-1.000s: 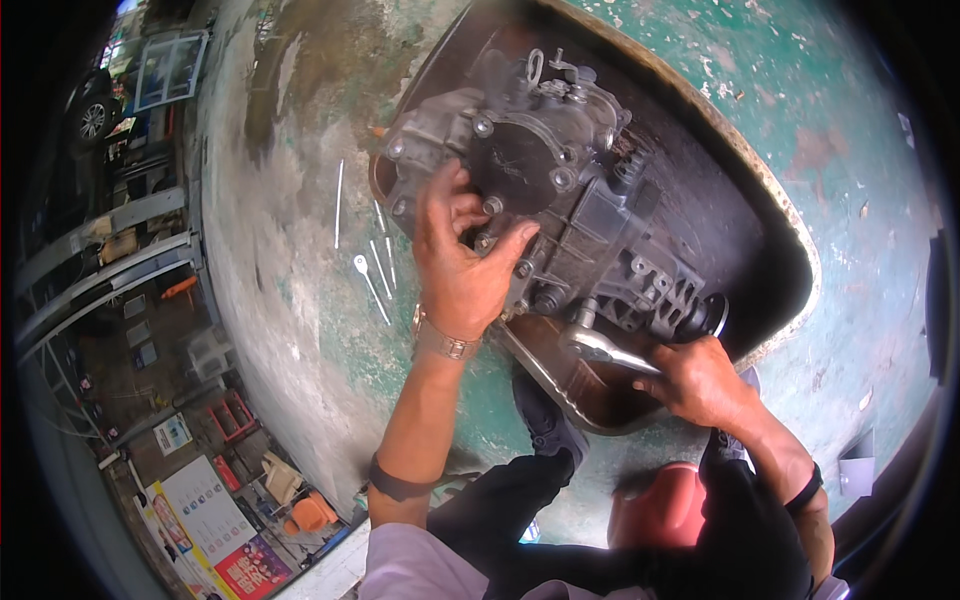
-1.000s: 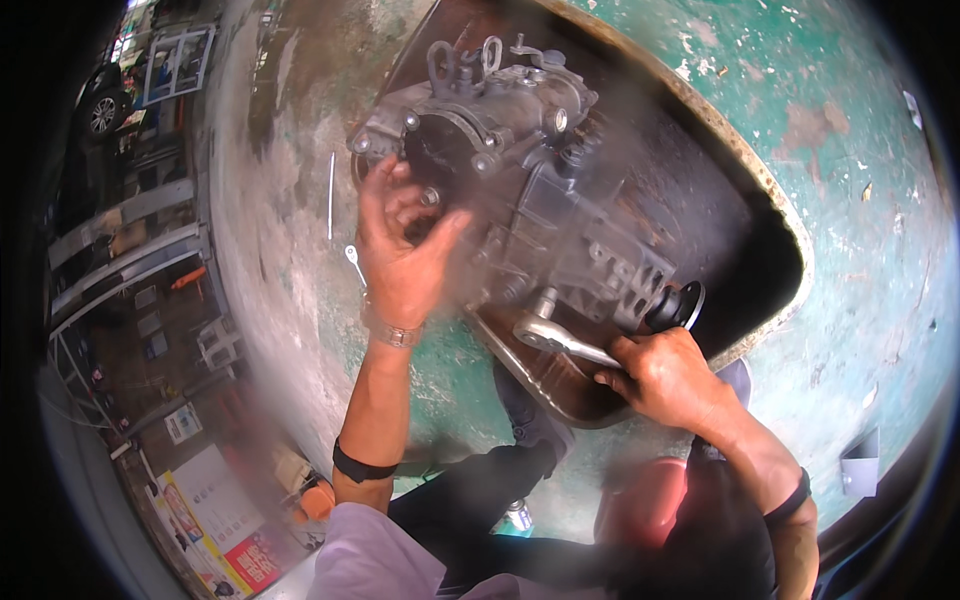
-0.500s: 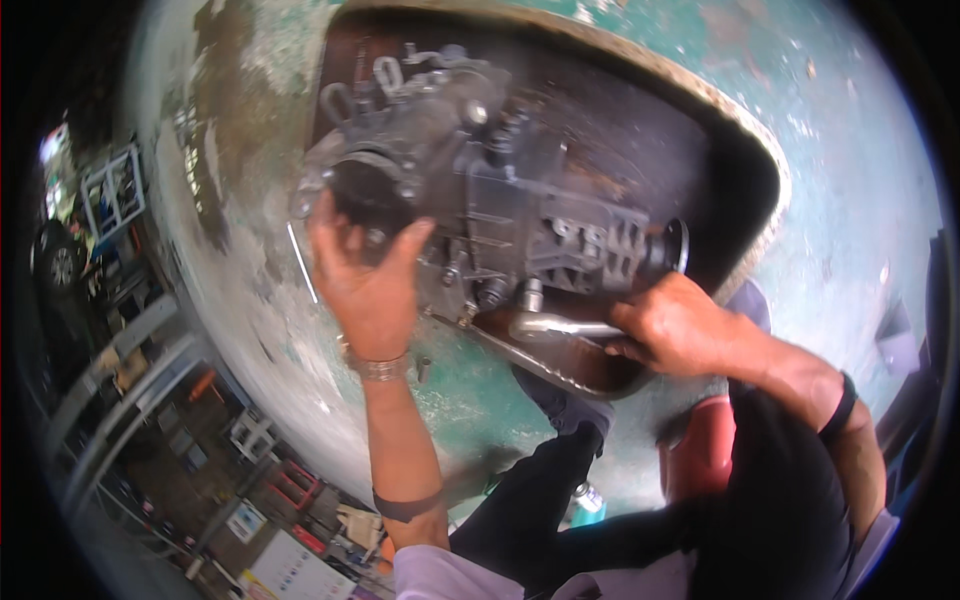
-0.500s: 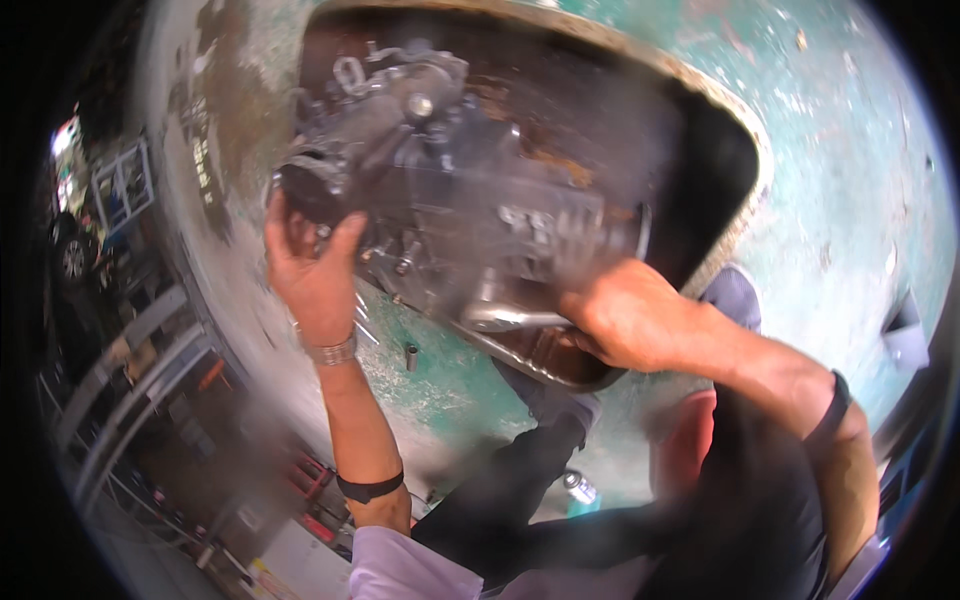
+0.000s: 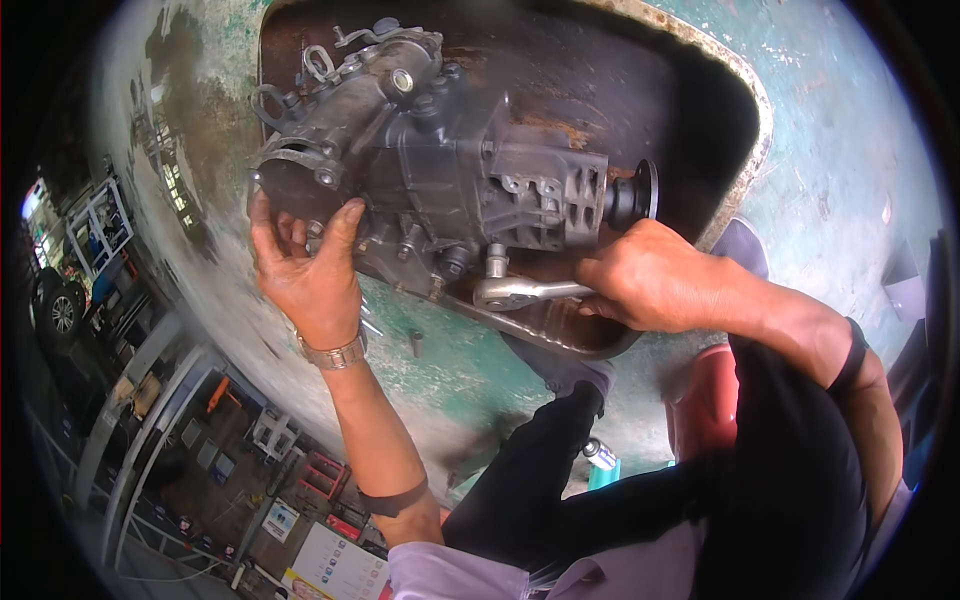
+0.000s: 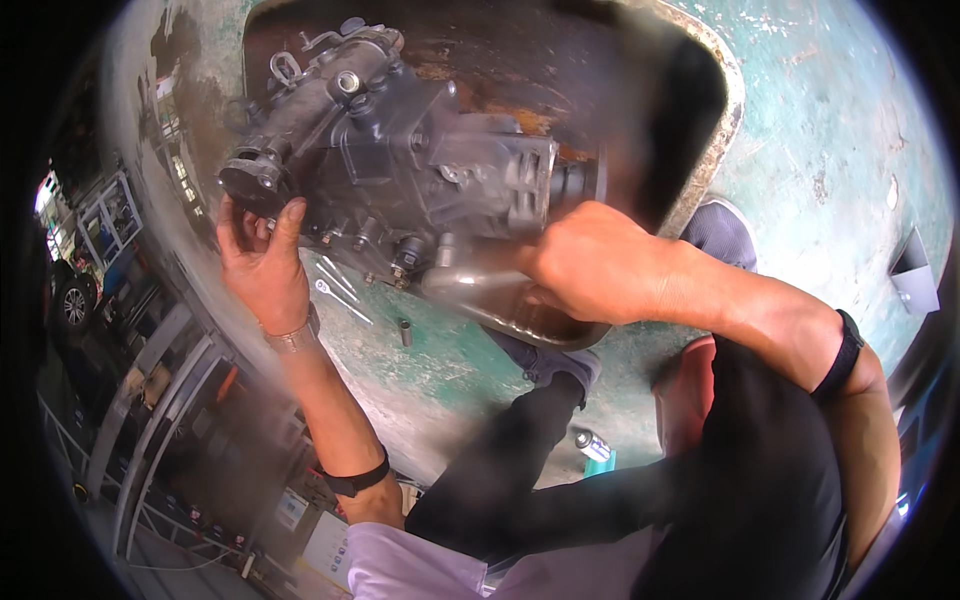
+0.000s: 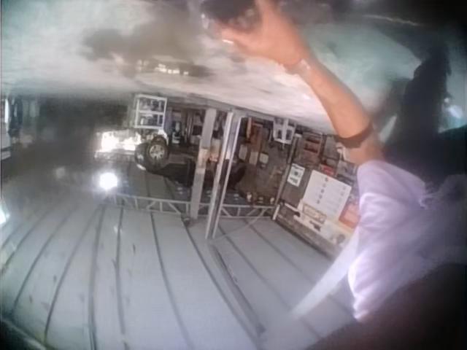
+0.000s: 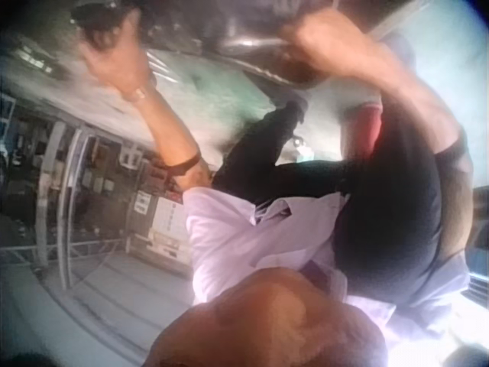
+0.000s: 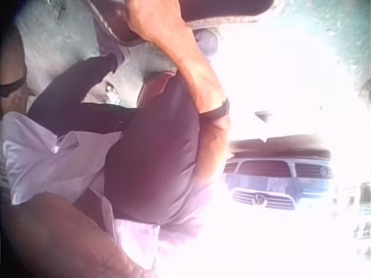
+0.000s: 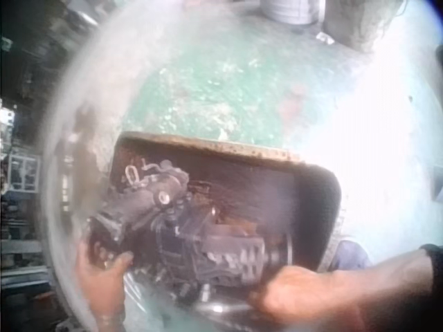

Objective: The person uses a ratchet wrench to loosen and remove bolts from a small engine block placed in a metal tray. They repeatedly reposition the engine and adjust the tool to access different fasteners, then remove the loosened bolts by hand.

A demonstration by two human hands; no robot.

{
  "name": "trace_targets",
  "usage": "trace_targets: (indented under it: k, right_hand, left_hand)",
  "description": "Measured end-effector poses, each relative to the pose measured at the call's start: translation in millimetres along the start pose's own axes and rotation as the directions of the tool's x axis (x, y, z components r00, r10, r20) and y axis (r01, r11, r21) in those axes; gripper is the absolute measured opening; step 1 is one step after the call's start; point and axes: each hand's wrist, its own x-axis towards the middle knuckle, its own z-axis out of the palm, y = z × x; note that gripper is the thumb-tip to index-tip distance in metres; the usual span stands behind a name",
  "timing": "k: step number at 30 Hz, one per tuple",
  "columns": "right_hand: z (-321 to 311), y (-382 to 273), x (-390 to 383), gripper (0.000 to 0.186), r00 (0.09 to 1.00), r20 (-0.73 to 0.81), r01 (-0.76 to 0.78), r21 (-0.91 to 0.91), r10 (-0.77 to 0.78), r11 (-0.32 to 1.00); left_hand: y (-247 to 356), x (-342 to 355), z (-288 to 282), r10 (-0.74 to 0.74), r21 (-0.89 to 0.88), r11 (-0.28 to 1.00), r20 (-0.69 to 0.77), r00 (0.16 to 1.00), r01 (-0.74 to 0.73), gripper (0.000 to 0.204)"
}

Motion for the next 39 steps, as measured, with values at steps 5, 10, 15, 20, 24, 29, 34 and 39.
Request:
trace_targets:
  k: [5,10,15,20,24,29,34,39]
  right_hand:
    - [1,0,0,0.025,1.000,0.002,-0.005,0.005,0.005,1.000]
    - [1,-4,2,0.021,0.996,0.051,-0.072,-0.089,0.077,0.993]
    - [4,-7,2,0.017,0.990,0.035,-0.133,-0.131,0.139,0.982]
    - [12,-7,-2,0.019,0.995,-0.016,-0.096,-0.185,0.095,0.978]
    - [9,-16,-6,0.026,0.999,-0.024,0.036,-0.163,-0.040,0.986]
    - [-37,-46,-34,0.025,0.999,0.000,0.034,-0.105,-0.034,0.994]
    - [-117,-122,-72,0.028,0.967,-0.239,-0.135,-0.172,0.092,0.976]
    - [-166,-238,-102,0.023,0.876,-0.467,-0.057,0.146,0.120,0.988]
  left_hand:
    - [3,-7,5,-0.020,-0.093,0.995,0.047,0.999,0.024,0.083]
    - [1,-11,-4,-0.026,0.008,1.000,0.091,0.996,0.026,0.079]
    - [6,-42,-54,-0.077,0.123,0.990,0.108,0.991,0.064,0.061]
    - [45,-90,-130,-0.129,0.122,0.985,0.031,0.991,0.125,0.042]
    - [101,-142,-180,-0.101,0.052,0.993,-0.053,0.993,0.104,0.040]
    - [153,-214,-218,-0.018,-0.042,0.999,-0.221,0.975,0.009,0.038]
    - [157,-256,-219,-0.048,-0.309,0.949,-0.349,0.936,-0.067,0.034]
    - [147,-257,-213,-0.058,-0.333,0.940,-0.382,0.922,-0.078,0.029]
